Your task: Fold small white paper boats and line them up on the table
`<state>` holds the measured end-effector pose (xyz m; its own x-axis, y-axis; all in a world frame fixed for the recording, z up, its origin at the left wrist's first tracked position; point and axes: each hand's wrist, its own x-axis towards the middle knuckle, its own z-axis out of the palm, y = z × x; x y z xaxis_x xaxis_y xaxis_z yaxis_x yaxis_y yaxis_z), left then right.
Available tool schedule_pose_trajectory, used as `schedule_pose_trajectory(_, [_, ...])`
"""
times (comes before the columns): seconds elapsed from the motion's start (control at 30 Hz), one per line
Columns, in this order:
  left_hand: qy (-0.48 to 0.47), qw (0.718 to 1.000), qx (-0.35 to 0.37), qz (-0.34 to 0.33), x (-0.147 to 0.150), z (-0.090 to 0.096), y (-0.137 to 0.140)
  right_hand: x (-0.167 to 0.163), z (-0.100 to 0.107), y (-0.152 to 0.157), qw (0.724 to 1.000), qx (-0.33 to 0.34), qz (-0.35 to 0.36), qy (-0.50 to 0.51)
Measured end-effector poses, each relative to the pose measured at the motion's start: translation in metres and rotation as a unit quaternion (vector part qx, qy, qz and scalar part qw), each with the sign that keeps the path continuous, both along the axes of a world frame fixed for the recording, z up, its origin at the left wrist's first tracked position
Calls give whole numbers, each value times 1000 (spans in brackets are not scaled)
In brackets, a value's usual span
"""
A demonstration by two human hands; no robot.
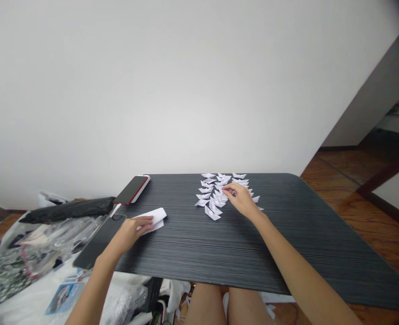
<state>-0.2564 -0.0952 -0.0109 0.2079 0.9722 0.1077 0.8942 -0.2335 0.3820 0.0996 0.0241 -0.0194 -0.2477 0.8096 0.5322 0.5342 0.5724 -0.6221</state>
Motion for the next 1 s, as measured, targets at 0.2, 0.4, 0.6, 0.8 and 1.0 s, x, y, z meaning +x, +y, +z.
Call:
schedule_pose_trajectory(0.2, [23,997,45,50,1,-4,-4,-6,7,-7,996,-45,19,71])
schedule_pose_trajectory(0.4, [87,963,254,35,19,-10,-19,-84,10,-56,819,-467,245,225])
schedule_pose_trajectory(0.6, [125,943,301,-71,41,-19,-26,-142,-16,-76,644,-568,306,411])
schedule_pose_trajectory(0.8, [35,962,259,-80,66,-22,-24,-133,-21,-71,645,-528,327,445])
schedule_pose_trajectory(1.0, [-61,956,288,10,85,-20,-18,-132,-17,-70,642,-506,343,463])
